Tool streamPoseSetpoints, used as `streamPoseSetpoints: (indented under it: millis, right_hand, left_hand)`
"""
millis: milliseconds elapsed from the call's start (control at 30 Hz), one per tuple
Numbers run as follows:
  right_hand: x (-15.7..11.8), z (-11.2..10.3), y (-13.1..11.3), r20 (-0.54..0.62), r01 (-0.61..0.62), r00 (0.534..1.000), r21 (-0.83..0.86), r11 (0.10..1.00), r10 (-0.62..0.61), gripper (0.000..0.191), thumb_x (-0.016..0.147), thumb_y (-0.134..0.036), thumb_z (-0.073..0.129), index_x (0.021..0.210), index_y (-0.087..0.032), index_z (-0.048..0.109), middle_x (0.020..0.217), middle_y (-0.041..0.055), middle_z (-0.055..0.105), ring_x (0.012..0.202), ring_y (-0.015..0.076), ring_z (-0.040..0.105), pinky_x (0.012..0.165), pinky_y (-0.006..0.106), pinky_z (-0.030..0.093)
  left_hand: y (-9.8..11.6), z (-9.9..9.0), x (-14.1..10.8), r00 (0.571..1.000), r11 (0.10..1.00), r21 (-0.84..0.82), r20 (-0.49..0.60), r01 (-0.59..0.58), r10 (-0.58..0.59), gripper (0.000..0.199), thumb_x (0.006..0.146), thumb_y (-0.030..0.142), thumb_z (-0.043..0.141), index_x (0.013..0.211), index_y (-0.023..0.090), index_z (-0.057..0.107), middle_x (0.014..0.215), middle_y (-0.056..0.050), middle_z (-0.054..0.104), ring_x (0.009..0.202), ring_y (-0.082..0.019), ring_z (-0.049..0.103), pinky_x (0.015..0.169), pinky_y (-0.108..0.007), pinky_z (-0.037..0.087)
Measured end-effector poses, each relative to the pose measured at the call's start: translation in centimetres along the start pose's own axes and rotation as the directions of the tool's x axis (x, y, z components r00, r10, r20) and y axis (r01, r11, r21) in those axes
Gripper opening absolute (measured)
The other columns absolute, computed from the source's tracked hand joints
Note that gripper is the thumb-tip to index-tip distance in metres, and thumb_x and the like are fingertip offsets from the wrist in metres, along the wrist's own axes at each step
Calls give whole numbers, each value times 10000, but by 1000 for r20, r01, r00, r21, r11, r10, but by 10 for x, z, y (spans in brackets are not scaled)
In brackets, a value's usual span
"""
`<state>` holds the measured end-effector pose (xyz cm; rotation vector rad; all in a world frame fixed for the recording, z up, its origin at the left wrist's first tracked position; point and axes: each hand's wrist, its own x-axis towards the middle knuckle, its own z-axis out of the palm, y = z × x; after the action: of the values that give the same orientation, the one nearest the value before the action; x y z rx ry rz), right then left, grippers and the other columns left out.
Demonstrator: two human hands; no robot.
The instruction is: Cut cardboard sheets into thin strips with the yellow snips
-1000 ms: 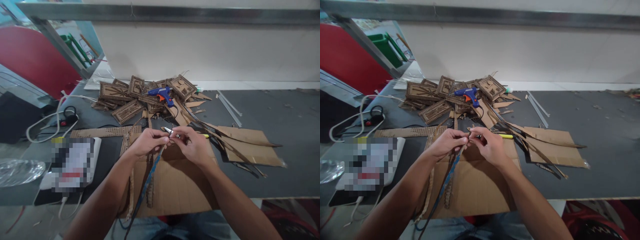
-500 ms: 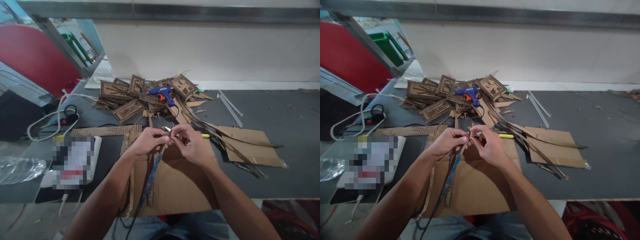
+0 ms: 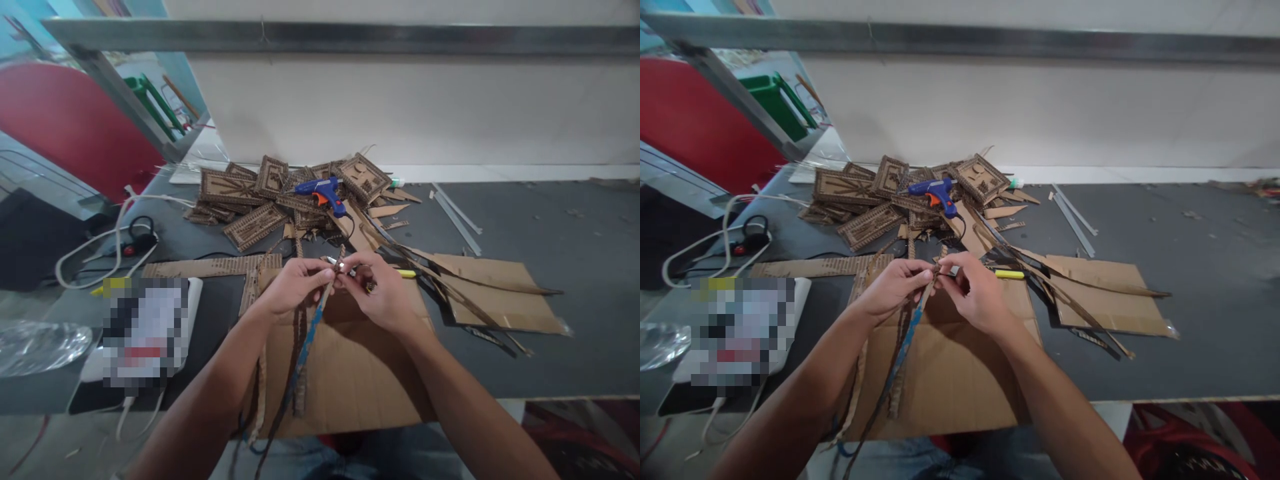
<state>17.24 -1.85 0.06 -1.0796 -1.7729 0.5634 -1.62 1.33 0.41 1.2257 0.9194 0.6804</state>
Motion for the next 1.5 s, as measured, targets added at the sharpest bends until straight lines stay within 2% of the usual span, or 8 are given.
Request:
streamPoseSetpoints:
  millis: [233,433,800,933,1100,1167,1500]
  right_hand:
    - [1,-5,3,1,94,996,-85,992,-94,165,923,-181,580,1071,-245,616,904,33,723,650,131,638,643,260,520]
    - [0,-4,3,20,90,996,-92,992,-89,155,924,-166,569,1055,-235,616,876,29,721,691,138,657,672,259,524]
    - [-1,0,7,118,3,993,8,1000,-4,154,902,-166,555,1042,-225,527,869,14,638,603,106,610,552,225,472]
    - [-1,-1,7,114,27,993,-52,998,-21,140,896,-156,544,1018,-225,529,872,19,634,602,104,585,553,225,463]
    - [1,-4,7,52,60,997,-123,991,-54,177,881,-145,540,1036,-228,522,860,17,641,596,106,573,550,227,455]
    - [2,-4,8,26,58,998,-142,988,-55,184,875,-142,541,1035,-230,517,848,13,642,573,101,559,531,223,444]
    - [0,-4,9,8,41,999,-133,990,-41,201,883,-154,570,1067,-232,544,846,13,646,586,112,571,542,236,480]
  left_hand:
    - [5,2,-2,999,999,14,21,33,-33,362,801,468,724,813,105,730,678,-42,674,472,-49,460,439,-170,327]
    - [5,1,-1,999,1000,4,28,27,-27,358,784,466,736,828,111,730,690,-39,685,468,-49,460,439,-175,324]
    - [5,5,0,999,999,40,27,-24,23,374,814,477,713,809,103,710,673,-27,660,493,-52,487,470,-171,370]
    - [6,7,-1,1000,999,35,-15,-23,23,361,806,471,722,826,110,715,669,-21,663,486,-55,488,465,-177,380]
    - [8,8,-2,997,999,-18,55,47,-46,410,741,408,798,988,91,718,724,-62,714,566,-99,583,524,-204,451]
    - [7,8,-2,997,997,-37,47,60,-58,456,729,395,811,1049,85,713,740,-73,724,584,-112,605,533,-211,460]
    - [5,9,-2,998,998,-36,34,44,-43,370,760,386,789,996,104,747,687,-49,712,533,-87,572,513,-198,440]
